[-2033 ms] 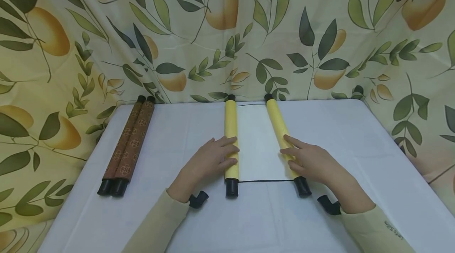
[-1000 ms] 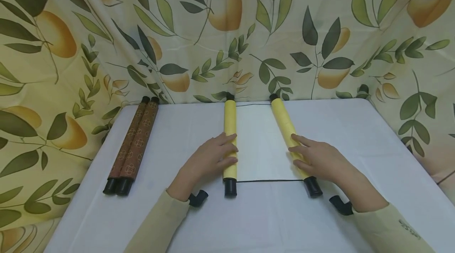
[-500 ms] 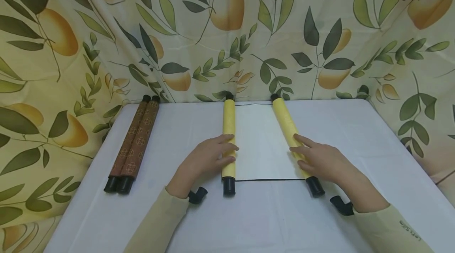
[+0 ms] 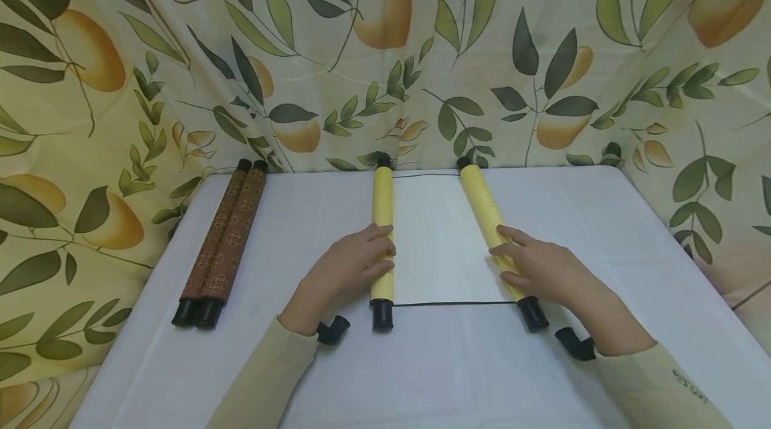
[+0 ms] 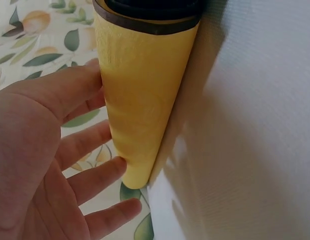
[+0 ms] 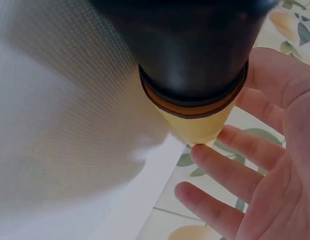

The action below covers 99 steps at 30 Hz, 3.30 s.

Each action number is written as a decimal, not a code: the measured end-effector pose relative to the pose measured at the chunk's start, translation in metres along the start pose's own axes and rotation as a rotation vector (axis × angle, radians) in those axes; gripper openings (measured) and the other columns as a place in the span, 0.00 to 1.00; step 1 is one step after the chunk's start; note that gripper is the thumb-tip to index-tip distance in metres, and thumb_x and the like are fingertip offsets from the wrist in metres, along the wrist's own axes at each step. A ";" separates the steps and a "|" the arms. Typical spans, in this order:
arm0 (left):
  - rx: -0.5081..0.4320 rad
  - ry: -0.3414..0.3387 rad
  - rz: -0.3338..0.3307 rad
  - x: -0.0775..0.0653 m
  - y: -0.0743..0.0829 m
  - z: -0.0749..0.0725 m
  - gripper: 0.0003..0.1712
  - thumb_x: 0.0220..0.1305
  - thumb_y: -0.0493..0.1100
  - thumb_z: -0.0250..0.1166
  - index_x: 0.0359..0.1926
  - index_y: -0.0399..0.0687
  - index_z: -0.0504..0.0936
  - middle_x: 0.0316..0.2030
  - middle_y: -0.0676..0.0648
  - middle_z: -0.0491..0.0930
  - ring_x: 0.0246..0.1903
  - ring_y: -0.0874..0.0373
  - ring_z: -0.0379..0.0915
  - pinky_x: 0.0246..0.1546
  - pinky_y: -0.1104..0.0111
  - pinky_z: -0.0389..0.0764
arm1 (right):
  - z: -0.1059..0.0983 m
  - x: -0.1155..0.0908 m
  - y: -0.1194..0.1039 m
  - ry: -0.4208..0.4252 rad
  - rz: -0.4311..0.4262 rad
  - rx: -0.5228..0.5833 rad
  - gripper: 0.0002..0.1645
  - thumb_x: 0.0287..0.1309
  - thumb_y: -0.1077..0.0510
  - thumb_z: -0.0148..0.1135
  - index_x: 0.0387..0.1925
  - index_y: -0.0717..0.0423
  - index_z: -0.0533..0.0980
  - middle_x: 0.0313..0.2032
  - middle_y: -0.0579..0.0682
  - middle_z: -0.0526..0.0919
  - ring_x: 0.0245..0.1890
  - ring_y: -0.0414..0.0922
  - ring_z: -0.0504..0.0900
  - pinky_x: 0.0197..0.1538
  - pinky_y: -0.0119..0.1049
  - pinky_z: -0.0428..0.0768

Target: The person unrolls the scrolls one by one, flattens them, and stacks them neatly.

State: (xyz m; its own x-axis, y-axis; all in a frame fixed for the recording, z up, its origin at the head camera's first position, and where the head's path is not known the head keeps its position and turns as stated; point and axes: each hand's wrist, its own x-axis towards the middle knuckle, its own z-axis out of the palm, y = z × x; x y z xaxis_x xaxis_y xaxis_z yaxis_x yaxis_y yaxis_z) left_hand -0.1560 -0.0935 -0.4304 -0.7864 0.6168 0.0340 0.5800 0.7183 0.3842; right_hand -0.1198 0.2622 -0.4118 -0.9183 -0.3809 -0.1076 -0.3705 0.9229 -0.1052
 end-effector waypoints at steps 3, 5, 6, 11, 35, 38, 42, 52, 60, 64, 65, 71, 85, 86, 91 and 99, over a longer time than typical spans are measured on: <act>-0.006 -0.005 0.005 0.000 0.001 0.001 0.14 0.71 0.51 0.61 0.54 0.56 0.82 0.72 0.50 0.65 0.72 0.48 0.60 0.65 0.57 0.70 | -0.001 -0.001 0.001 -0.003 0.002 0.010 0.25 0.56 0.50 0.71 0.56 0.49 0.81 0.70 0.61 0.65 0.47 0.56 0.84 0.36 0.49 0.81; -0.008 -0.010 0.009 0.000 0.001 0.000 0.17 0.72 0.52 0.60 0.58 0.57 0.81 0.72 0.50 0.64 0.72 0.48 0.60 0.66 0.56 0.70 | -0.002 -0.001 0.002 -0.007 0.007 0.023 0.25 0.57 0.50 0.71 0.56 0.50 0.81 0.71 0.61 0.64 0.49 0.58 0.83 0.39 0.52 0.82; -0.006 -0.010 0.010 0.000 0.002 0.000 0.18 0.72 0.53 0.60 0.59 0.58 0.81 0.72 0.49 0.64 0.71 0.48 0.60 0.66 0.55 0.69 | -0.002 -0.002 0.001 -0.010 0.008 0.030 0.25 0.57 0.50 0.71 0.56 0.50 0.81 0.71 0.61 0.64 0.51 0.59 0.83 0.42 0.54 0.82; 0.025 0.015 0.010 -0.002 0.000 0.000 0.19 0.71 0.55 0.61 0.59 0.59 0.81 0.70 0.47 0.67 0.66 0.49 0.67 0.64 0.57 0.71 | -0.004 -0.001 0.000 -0.028 0.010 0.050 0.24 0.57 0.50 0.71 0.56 0.50 0.81 0.72 0.58 0.64 0.58 0.61 0.79 0.48 0.57 0.81; 0.042 0.028 -0.040 -0.016 -0.019 -0.005 0.20 0.71 0.57 0.59 0.59 0.59 0.81 0.74 0.51 0.61 0.70 0.47 0.63 0.64 0.53 0.72 | -0.001 -0.003 0.012 0.013 -0.002 0.003 0.28 0.60 0.46 0.69 0.60 0.51 0.79 0.71 0.60 0.64 0.62 0.63 0.74 0.53 0.61 0.77; 0.051 0.043 -0.024 -0.018 -0.021 -0.005 0.21 0.71 0.58 0.59 0.58 0.58 0.81 0.74 0.52 0.62 0.73 0.45 0.56 0.67 0.52 0.68 | -0.002 -0.003 0.012 0.014 -0.008 0.002 0.30 0.60 0.46 0.68 0.62 0.50 0.78 0.71 0.60 0.65 0.60 0.63 0.76 0.53 0.61 0.78; 0.079 0.043 -0.038 -0.020 -0.023 -0.004 0.23 0.71 0.62 0.58 0.60 0.58 0.79 0.73 0.51 0.63 0.72 0.47 0.59 0.66 0.53 0.69 | -0.002 -0.003 0.014 0.024 -0.011 -0.004 0.30 0.60 0.46 0.68 0.63 0.51 0.77 0.70 0.62 0.65 0.57 0.62 0.78 0.50 0.60 0.79; 0.136 0.084 0.025 -0.026 -0.028 -0.009 0.23 0.70 0.60 0.60 0.59 0.58 0.81 0.73 0.45 0.64 0.70 0.44 0.62 0.67 0.53 0.67 | -0.004 -0.003 0.014 0.030 -0.002 0.002 0.31 0.59 0.46 0.69 0.62 0.50 0.77 0.70 0.61 0.66 0.61 0.64 0.75 0.55 0.62 0.76; 0.185 0.117 0.034 -0.026 -0.033 -0.006 0.22 0.71 0.61 0.59 0.56 0.55 0.82 0.68 0.47 0.71 0.69 0.44 0.64 0.68 0.54 0.67 | -0.002 -0.005 0.018 0.034 0.011 0.007 0.30 0.58 0.47 0.70 0.60 0.52 0.79 0.71 0.61 0.64 0.61 0.65 0.74 0.53 0.62 0.77; 0.195 0.113 0.014 -0.027 -0.034 -0.006 0.23 0.71 0.62 0.56 0.60 0.59 0.80 0.68 0.46 0.70 0.67 0.45 0.66 0.65 0.52 0.69 | -0.002 -0.006 0.019 0.041 -0.004 0.011 0.30 0.58 0.47 0.70 0.60 0.51 0.79 0.72 0.60 0.64 0.63 0.65 0.72 0.55 0.63 0.76; 0.195 0.108 0.006 -0.028 -0.033 -0.006 0.24 0.72 0.63 0.56 0.61 0.61 0.80 0.69 0.46 0.69 0.67 0.45 0.66 0.65 0.51 0.69 | -0.002 -0.006 0.019 0.041 -0.006 0.008 0.30 0.58 0.47 0.70 0.61 0.51 0.78 0.71 0.61 0.65 0.63 0.65 0.73 0.55 0.63 0.76; 0.203 0.087 -0.041 -0.032 -0.032 -0.008 0.23 0.72 0.64 0.55 0.59 0.63 0.81 0.71 0.47 0.65 0.69 0.43 0.61 0.67 0.49 0.67 | -0.003 -0.005 0.021 0.031 0.016 -0.029 0.30 0.58 0.45 0.70 0.61 0.50 0.79 0.70 0.65 0.65 0.61 0.67 0.73 0.52 0.65 0.76; 0.166 0.074 0.000 -0.034 -0.034 -0.007 0.18 0.73 0.56 0.58 0.57 0.58 0.83 0.72 0.45 0.64 0.71 0.46 0.60 0.68 0.54 0.67 | -0.004 -0.006 0.021 0.027 0.012 -0.032 0.29 0.58 0.45 0.70 0.58 0.52 0.80 0.70 0.63 0.65 0.61 0.66 0.74 0.54 0.63 0.76; 0.157 0.069 -0.005 -0.034 -0.034 -0.008 0.19 0.72 0.57 0.58 0.57 0.58 0.84 0.73 0.45 0.64 0.72 0.46 0.59 0.68 0.53 0.67 | -0.004 -0.006 0.022 0.028 0.013 -0.033 0.28 0.57 0.45 0.70 0.57 0.53 0.81 0.70 0.63 0.65 0.61 0.66 0.73 0.54 0.63 0.76; 0.130 0.042 -0.022 -0.035 -0.036 -0.008 0.22 0.71 0.60 0.58 0.56 0.55 0.82 0.74 0.47 0.62 0.74 0.43 0.55 0.67 0.52 0.68 | -0.004 -0.007 0.024 0.029 0.010 -0.035 0.28 0.57 0.46 0.70 0.58 0.52 0.80 0.71 0.61 0.65 0.63 0.65 0.72 0.55 0.63 0.76; 0.168 0.030 -0.011 -0.034 -0.037 -0.008 0.24 0.72 0.61 0.57 0.62 0.60 0.79 0.73 0.46 0.64 0.73 0.46 0.57 0.67 0.53 0.68 | -0.001 -0.008 0.031 0.019 0.036 -0.042 0.30 0.58 0.45 0.69 0.60 0.51 0.79 0.71 0.63 0.64 0.60 0.67 0.74 0.53 0.64 0.76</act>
State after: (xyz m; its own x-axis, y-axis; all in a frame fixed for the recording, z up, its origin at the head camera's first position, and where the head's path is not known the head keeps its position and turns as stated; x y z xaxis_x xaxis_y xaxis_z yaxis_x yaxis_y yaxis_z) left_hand -0.1524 -0.1435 -0.4383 -0.7976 0.6003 0.0587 0.5964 0.7703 0.2256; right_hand -0.1243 0.2935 -0.4136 -0.9334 -0.3469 -0.0917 -0.3425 0.9376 -0.0604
